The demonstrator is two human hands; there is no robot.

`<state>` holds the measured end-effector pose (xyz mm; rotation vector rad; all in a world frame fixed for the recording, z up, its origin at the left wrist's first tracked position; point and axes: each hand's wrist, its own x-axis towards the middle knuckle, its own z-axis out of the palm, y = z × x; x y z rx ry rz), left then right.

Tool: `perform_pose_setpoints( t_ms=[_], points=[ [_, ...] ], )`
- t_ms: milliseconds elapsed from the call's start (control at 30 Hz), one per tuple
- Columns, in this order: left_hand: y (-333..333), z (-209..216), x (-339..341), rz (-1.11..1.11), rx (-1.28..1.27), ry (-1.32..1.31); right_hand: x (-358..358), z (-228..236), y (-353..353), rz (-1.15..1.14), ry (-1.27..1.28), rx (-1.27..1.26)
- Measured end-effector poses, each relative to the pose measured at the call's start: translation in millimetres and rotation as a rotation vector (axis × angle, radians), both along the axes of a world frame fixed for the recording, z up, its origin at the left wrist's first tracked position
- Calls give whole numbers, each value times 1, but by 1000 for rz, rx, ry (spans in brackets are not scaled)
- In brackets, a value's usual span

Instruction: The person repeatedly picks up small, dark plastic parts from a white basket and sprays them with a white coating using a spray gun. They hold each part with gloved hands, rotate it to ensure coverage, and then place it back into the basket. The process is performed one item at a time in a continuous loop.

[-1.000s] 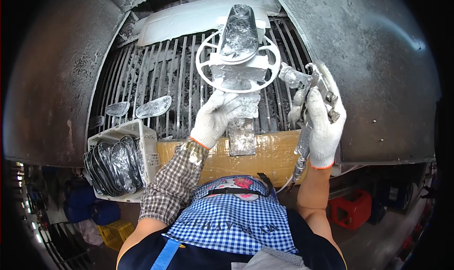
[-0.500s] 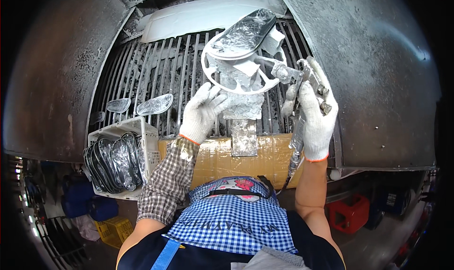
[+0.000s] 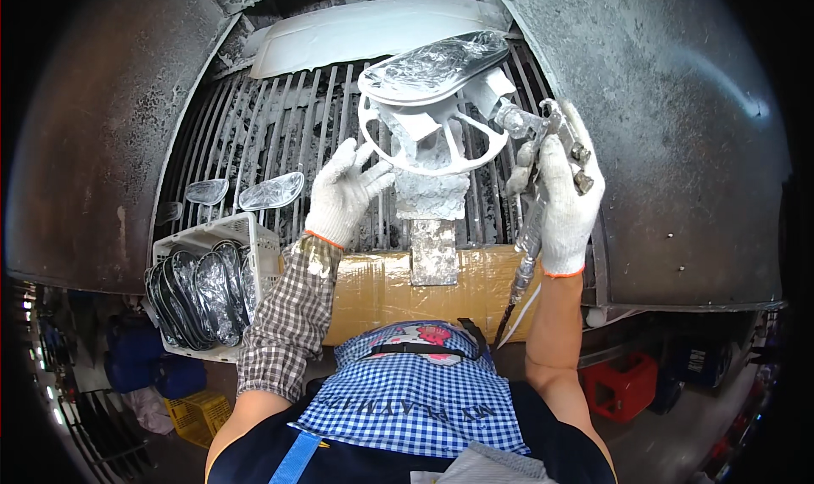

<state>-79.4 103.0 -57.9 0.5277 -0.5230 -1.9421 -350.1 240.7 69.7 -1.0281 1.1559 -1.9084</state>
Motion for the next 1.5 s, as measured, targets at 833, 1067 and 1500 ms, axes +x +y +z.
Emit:
perform_pose_setpoints(
  t_ms=[833,1067,1500],
  points=[
    [-19,6,-2,218,30,-113,-9,14,22,-244,18,-8],
    [31,-25,-47,99,236,-109,23,11,23,28,-4,17],
    [59,-12,-72,-24,233,-49,15,8,28,-48,-44,3]
  ],
)
